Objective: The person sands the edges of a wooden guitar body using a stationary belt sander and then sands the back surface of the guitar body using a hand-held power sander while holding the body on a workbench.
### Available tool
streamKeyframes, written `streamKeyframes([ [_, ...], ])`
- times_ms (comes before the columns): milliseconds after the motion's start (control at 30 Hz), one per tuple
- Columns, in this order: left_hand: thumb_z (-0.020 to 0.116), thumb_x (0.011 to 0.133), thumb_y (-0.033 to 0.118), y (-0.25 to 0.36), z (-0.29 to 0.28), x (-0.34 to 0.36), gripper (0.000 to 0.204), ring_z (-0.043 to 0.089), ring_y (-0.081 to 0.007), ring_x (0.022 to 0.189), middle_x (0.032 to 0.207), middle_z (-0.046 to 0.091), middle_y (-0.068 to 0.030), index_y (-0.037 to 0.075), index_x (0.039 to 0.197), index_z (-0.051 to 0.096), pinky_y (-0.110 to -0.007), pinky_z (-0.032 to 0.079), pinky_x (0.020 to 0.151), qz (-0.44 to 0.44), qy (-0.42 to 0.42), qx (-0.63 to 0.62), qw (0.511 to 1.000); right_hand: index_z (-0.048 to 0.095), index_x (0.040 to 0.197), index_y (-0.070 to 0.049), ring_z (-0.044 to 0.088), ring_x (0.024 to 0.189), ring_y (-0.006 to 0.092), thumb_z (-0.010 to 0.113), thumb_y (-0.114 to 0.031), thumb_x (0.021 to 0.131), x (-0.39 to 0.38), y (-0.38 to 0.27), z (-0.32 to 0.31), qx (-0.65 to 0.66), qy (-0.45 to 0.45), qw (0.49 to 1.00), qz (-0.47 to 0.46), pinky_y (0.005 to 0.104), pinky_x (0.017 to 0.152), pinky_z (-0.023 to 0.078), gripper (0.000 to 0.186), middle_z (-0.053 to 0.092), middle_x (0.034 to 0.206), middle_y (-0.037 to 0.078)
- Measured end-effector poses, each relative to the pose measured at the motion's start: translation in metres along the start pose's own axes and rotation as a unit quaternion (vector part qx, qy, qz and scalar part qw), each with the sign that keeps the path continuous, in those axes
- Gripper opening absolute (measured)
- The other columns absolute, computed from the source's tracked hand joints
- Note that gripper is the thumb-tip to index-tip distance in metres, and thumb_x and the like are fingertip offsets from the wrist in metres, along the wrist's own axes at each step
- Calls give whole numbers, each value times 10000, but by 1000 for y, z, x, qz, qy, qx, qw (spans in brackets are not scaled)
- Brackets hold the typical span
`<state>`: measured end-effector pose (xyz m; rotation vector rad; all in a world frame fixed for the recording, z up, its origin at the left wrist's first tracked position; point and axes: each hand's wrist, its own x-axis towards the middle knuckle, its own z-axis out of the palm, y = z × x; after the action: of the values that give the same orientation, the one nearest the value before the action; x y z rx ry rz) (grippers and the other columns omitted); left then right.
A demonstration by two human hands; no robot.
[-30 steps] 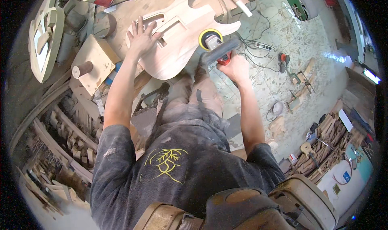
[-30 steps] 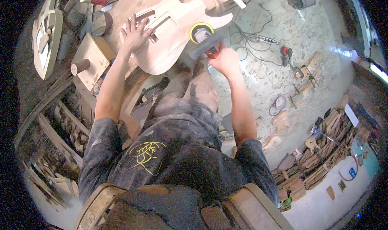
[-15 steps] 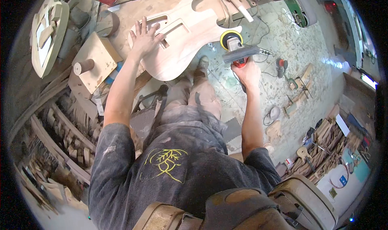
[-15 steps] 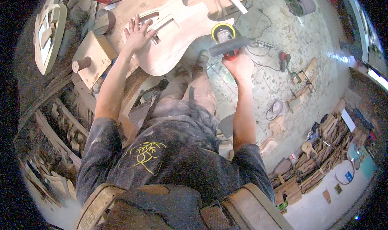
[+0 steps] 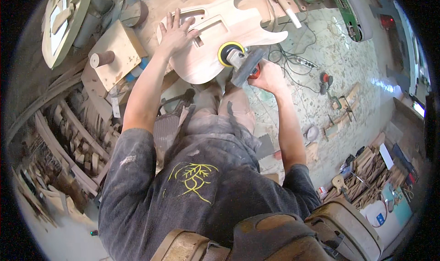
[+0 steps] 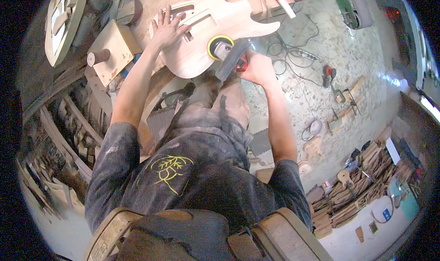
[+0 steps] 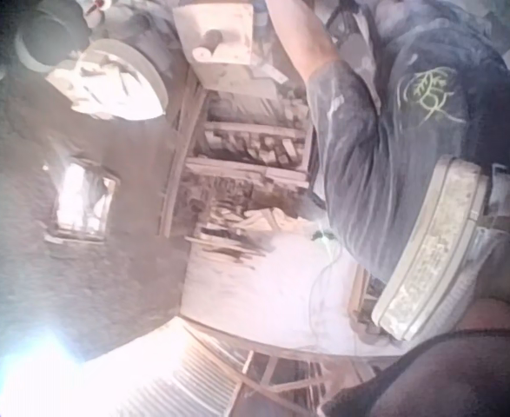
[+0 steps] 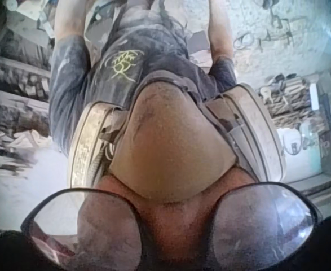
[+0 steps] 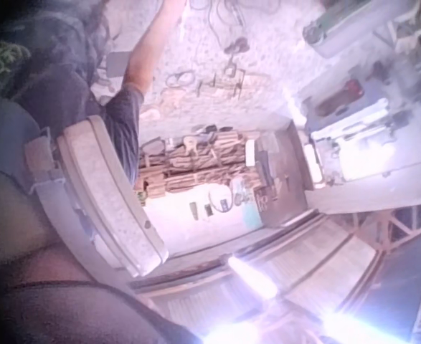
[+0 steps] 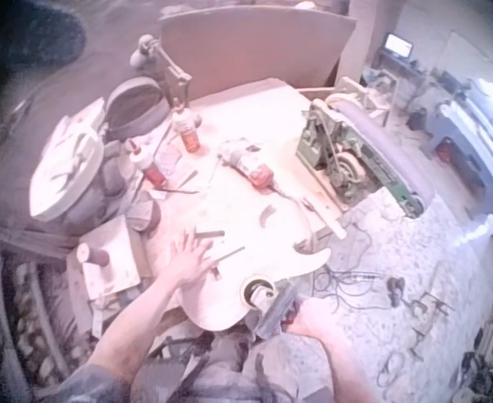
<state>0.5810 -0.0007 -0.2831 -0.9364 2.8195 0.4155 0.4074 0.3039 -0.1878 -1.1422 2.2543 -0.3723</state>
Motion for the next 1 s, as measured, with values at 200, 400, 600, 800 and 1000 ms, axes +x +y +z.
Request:
streamKeyframes([
  [200,422,929,687,-3,3,1,668,-61,-421,1507,1652,2,-158,332,1495,404,-685,25,1144,-5,-2,22,1000,613,928,-51,662,852,402,777,-321,656,-3,2,4,0,-57,993,-101,468,742,524,416,673,841,195],
  [400,407,922,711,-2,2,5,690,-69,-418,1506,1653,1,-153,354,1511,369,-690,25,1142,-12,-19,55,998,613,912,-54,653,836,413,777,-312,639,6,6,1,7,-56,997,-54,469,732,519,410,671,852,194],
  [600,409,916,719,-3,3,2,701,-63,-419,1507,1651,12,-161,339,1505,384,-689,12,1142,-5,-9,29,1000,609,882,-49,655,848,403,779,-301,637,1,-6,8,6,-88,983,-158,467,737,517,391,665,844,189],
  [800,423,910,719,-6,6,3,705,-57,-420,1508,1650,16,-167,325,1494,411,-685,7,1143,-3,4,16,1000,600,935,-45,656,862,398,778,-308,641,3,-1,-1,22,-62,994,-89,464,752,523,432,668,851,188],
  [1000,443,914,698,-3,4,5,687,-66,-416,1508,1649,12,-173,325,1490,418,-679,5,1145,-9,-11,11,1000,592,1003,-47,654,915,400,760,-371,664,-14,-7,5,-18,-149,981,-122,476,779,523,498,672,929,197],
])
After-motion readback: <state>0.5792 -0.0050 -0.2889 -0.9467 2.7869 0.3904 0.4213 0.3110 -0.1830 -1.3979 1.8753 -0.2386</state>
